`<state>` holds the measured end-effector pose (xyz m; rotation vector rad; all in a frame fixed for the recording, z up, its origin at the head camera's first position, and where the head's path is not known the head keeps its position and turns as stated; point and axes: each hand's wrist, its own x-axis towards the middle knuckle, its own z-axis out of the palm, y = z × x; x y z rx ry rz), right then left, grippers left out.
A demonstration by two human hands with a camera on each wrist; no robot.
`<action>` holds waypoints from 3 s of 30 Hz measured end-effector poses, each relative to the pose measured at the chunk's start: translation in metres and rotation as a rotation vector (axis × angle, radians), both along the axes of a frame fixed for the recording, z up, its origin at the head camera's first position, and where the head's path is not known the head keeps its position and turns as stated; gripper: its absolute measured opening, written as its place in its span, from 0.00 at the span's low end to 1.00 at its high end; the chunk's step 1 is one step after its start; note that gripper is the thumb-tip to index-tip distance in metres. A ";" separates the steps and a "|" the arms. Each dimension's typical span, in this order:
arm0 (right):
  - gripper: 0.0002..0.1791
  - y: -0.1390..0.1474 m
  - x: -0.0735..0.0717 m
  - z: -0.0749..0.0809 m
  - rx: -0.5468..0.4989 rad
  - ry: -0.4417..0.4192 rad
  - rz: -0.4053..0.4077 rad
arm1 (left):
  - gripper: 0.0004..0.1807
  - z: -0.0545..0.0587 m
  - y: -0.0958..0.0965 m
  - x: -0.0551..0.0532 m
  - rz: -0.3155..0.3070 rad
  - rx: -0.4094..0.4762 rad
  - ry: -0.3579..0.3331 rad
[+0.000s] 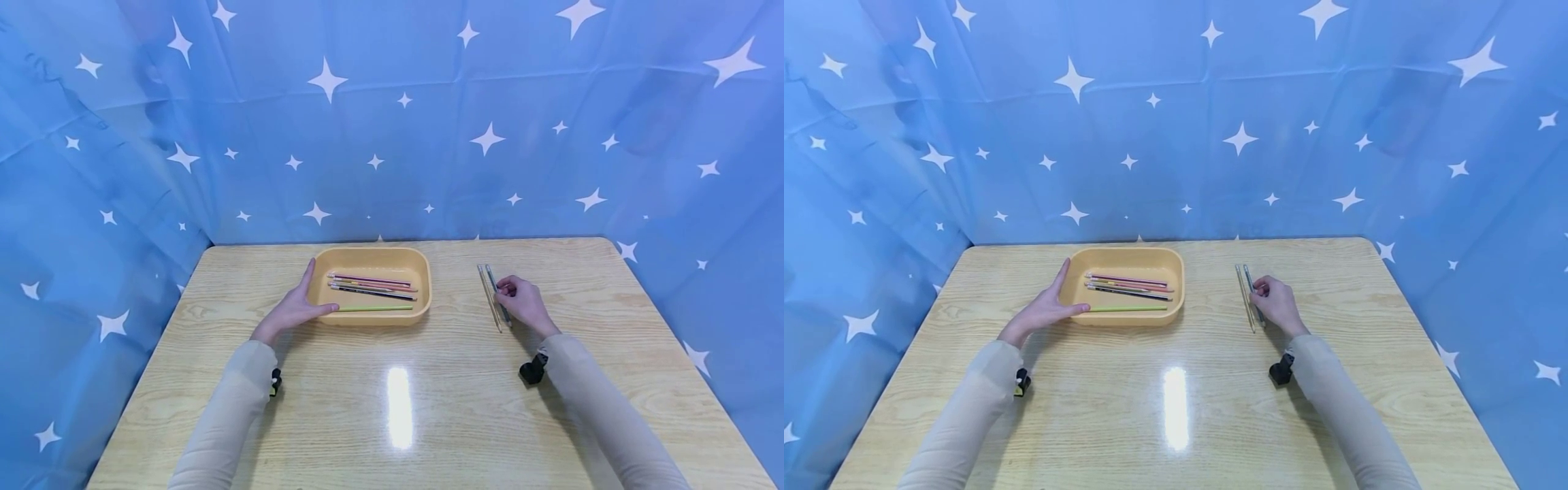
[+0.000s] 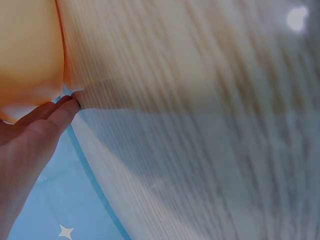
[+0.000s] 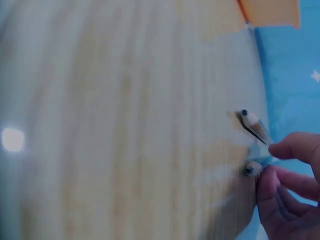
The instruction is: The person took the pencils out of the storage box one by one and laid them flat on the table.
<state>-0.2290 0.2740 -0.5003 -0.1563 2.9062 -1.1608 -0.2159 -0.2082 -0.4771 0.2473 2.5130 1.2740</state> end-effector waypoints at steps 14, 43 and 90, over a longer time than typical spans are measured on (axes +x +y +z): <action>0.16 0.002 0.005 0.009 -0.028 -0.022 0.007 | 0.65 -0.001 -0.001 -0.001 0.002 0.013 0.007; 0.09 -0.105 -0.006 0.044 -0.209 0.123 0.199 | 0.68 0.000 -0.002 0.000 -0.034 0.011 0.029; 0.12 -0.226 -0.020 0.030 -0.140 -0.160 0.627 | 0.69 -0.001 -0.001 -0.002 -0.007 0.033 0.005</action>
